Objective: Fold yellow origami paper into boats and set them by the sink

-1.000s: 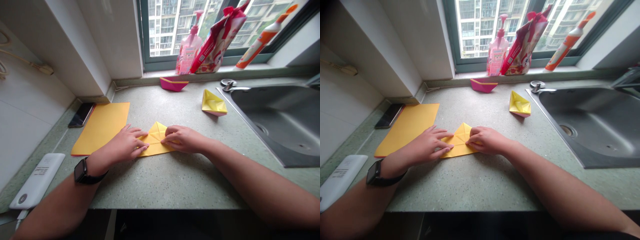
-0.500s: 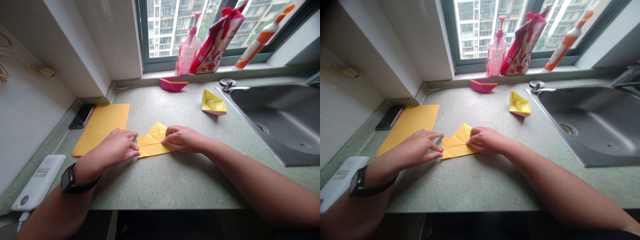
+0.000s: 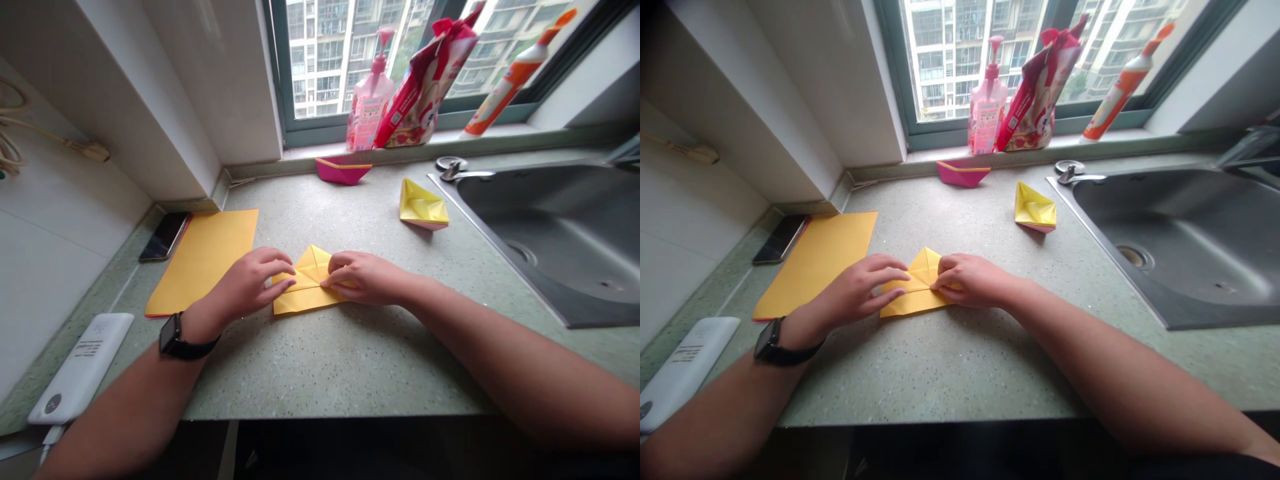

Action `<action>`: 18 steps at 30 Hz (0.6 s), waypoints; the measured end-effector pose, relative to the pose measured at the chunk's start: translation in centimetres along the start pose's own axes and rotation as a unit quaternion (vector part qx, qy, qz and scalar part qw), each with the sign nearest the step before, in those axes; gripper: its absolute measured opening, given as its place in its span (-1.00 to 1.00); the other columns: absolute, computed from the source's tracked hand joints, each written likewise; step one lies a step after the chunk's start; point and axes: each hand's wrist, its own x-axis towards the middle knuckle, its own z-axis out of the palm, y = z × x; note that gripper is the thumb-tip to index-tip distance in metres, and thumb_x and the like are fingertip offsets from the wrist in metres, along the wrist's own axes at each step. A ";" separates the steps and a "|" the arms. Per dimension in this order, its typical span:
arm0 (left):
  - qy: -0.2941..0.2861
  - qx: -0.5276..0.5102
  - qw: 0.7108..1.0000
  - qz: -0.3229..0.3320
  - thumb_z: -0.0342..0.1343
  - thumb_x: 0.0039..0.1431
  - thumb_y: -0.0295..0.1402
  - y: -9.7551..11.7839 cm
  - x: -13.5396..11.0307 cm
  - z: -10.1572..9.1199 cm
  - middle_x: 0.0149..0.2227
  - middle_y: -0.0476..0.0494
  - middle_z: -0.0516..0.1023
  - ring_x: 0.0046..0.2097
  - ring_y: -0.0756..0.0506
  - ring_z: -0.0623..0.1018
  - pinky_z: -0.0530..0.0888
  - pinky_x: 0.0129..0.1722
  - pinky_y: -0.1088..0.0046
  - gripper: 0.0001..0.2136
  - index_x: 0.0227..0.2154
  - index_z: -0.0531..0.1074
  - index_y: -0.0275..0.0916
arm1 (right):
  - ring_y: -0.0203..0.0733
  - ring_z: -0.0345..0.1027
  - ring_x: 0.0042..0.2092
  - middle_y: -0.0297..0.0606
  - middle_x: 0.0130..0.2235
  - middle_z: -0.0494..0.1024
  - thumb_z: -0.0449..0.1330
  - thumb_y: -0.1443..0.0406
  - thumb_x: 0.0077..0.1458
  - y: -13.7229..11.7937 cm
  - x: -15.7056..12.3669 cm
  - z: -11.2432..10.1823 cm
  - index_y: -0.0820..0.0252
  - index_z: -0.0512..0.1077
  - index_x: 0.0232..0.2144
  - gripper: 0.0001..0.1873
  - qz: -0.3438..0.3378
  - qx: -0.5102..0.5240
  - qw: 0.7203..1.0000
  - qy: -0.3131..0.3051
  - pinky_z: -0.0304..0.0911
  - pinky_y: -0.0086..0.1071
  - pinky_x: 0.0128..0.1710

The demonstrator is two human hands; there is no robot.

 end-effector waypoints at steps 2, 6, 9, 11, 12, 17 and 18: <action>-0.040 -0.016 0.998 0.045 0.12 0.55 -0.22 0.6 0.2 1.3 0.16 -0.26 0.63 0.17 -0.23 0.59 0.53 0.24 0.11 -0.74 0.10 0.62 -0.18 | -0.14 0.53 -0.11 -0.16 -0.11 0.67 0.24 0.26 0.41 0.1 -0.1 0.0 0.03 0.75 -0.03 -0.73 -0.005 -0.002 1.000 0.003 0.43 -0.25 0.00; -0.104 -0.012 0.991 0.079 0.17 0.53 -0.23 1.2 0.4 2.7 0.24 -0.27 0.58 0.25 -0.27 0.55 0.42 0.38 -0.01 -0.72 0.17 0.59 -0.14 | -0.15 0.53 -0.12 -0.17 -0.11 0.67 0.24 0.22 0.41 0.1 -0.2 -0.3 0.03 0.76 -0.02 -0.73 -0.019 -0.006 1.000 -0.002 0.42 -0.26 -0.01; -0.122 -0.006 0.991 0.062 0.16 0.53 -0.23 1.1 0.4 2.9 0.26 -0.26 0.57 0.27 -0.29 0.54 0.39 0.41 -0.07 -0.72 0.17 0.60 -0.11 | -0.16 0.53 -0.14 -0.17 -0.12 0.67 0.22 0.18 0.44 0.1 -0.3 -0.6 0.05 0.77 -0.09 -0.70 -0.013 -0.017 1.000 -0.011 0.40 -0.26 -0.04; -0.129 -0.006 0.990 0.053 0.17 0.51 -0.24 1.0 0.3 2.8 0.28 -0.26 0.56 0.29 -0.30 0.53 0.36 0.43 -0.11 -0.71 0.19 0.59 -0.10 | -0.17 0.52 -0.16 -0.17 -0.13 0.66 0.20 0.16 0.46 0.1 -0.3 -0.8 0.08 0.77 -0.17 -0.67 -0.001 -0.029 0.999 -0.017 0.37 -0.27 -0.09; -0.129 -0.007 0.990 0.051 0.18 0.51 -0.25 0.9 0.2 2.8 0.28 -0.27 0.55 0.29 -0.31 0.53 0.35 0.44 -0.13 -0.70 0.20 0.59 -0.10 | -0.18 0.51 -0.18 -0.18 -0.13 0.66 0.20 0.16 0.46 0.1 -0.3 -1.0 0.08 0.77 -0.21 -0.65 0.006 -0.034 0.999 -0.021 0.35 -0.28 -0.12; -0.112 -0.004 0.992 0.065 0.16 0.52 -0.20 0.9 0.1 2.9 0.29 -0.28 0.55 0.29 -0.33 0.51 0.40 0.41 -0.09 -0.69 0.19 0.59 -0.12 | -0.23 0.46 -0.25 -0.21 -0.18 0.64 0.22 0.17 0.44 0.1 -0.8 -2.5 0.09 0.73 -0.37 -0.63 0.053 -0.049 0.996 -0.057 0.25 -0.31 -0.22; -0.110 -0.005 0.992 0.065 0.15 0.52 -0.19 0.9 0.1 2.9 0.29 -0.28 0.55 0.28 -0.33 0.51 0.41 0.39 -0.08 -0.69 0.19 0.59 -0.12 | -0.23 0.45 -0.26 -0.21 -0.18 0.64 0.23 0.17 0.43 0.1 -1.0 -2.9 0.10 0.73 -0.37 -0.63 0.065 -0.049 0.994 -0.067 0.24 -0.31 -0.22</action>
